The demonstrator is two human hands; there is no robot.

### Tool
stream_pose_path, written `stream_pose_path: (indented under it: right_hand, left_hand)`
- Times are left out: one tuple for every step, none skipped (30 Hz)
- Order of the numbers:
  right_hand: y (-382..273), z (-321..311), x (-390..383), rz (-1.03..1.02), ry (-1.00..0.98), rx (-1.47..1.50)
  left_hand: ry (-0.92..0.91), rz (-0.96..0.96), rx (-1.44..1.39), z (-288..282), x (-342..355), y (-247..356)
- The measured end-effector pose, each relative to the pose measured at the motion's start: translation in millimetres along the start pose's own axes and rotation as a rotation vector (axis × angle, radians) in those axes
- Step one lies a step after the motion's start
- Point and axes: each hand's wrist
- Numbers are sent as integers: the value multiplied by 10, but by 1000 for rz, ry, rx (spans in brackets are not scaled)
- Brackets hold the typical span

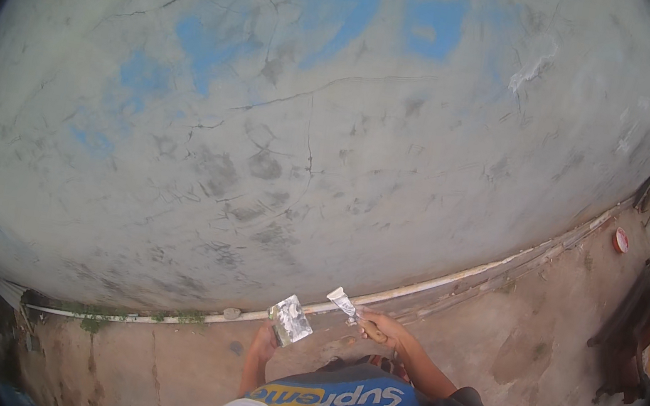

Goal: The person uses a putty knife to apply a white compound from a small container onto a cracked concrete wall, smoothing it into the surface. The person repeatedly scoops compound and spreads it over cracks and blue graffiti marks.

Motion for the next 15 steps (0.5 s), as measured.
stream_pose_path:
  right_hand:
    - [-24, 65, 14, -24, 1, -24]
    - [-116, 159, 13, -47, 2, -51]
    - [-226, 237, 1, -70, 6, -77]
    - [-343, 275, -19, -155, 18, -43]
    - [-489, 294, -55, -232, 33, -15]
    - [-677, 305, -110, -311, 49, 11]
    - [-960, 372, -233, -412, 178, -37]
    - [-1292, 452, -361, -504, 302, -91]
    - [-1596, 468, -437, -664, 397, -88]
    - [-1921, 507, -526, -829, 514, -144]
    - [-2209, 462, -589, -1013, 580, -252]
    - [-2511, 517, -687, -1060, 731, -346]
    - [-2794, 577, -749, -1280, 884, -495]
    - [-3060, 621, -761, -1498, 1034, -649]
    - [-3306, 617, -744, -1588, 1159, -753]
  left_hand:
    - [17, 15, 1, 13, -77, 31]
    - [33, 32, -1, 4, -142, 66]
    - [38, 28, 3, -37, -176, 99]
    - [44, 27, 7, -97, -217, 117]
    - [54, 22, 1, -147, -260, 112]
    - [37, 21, 13, -167, -286, 137]
    - [21, 19, 22, -181, -307, 158]
    - [10, 19, 22, -195, -334, 134]
    - [29, 25, 13, -201, -357, 112]
    - [51, 38, 3, -209, -376, 108]
    - [75, 51, -7, -219, -409, 102]
    - [59, 63, -37, -220, -456, 81]
    - [37, 71, -63, -195, -500, 56]
    - [15, 83, -89, -172, -542, 35]
    - [17, 72, -75, -162, -587, 20]
Point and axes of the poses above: each hand's wrist, its own x-axis towards the middle knuckle, its own z-axis out of the palm, y = z × x, and after that the axes turned 14 degrees about -x, right-handed
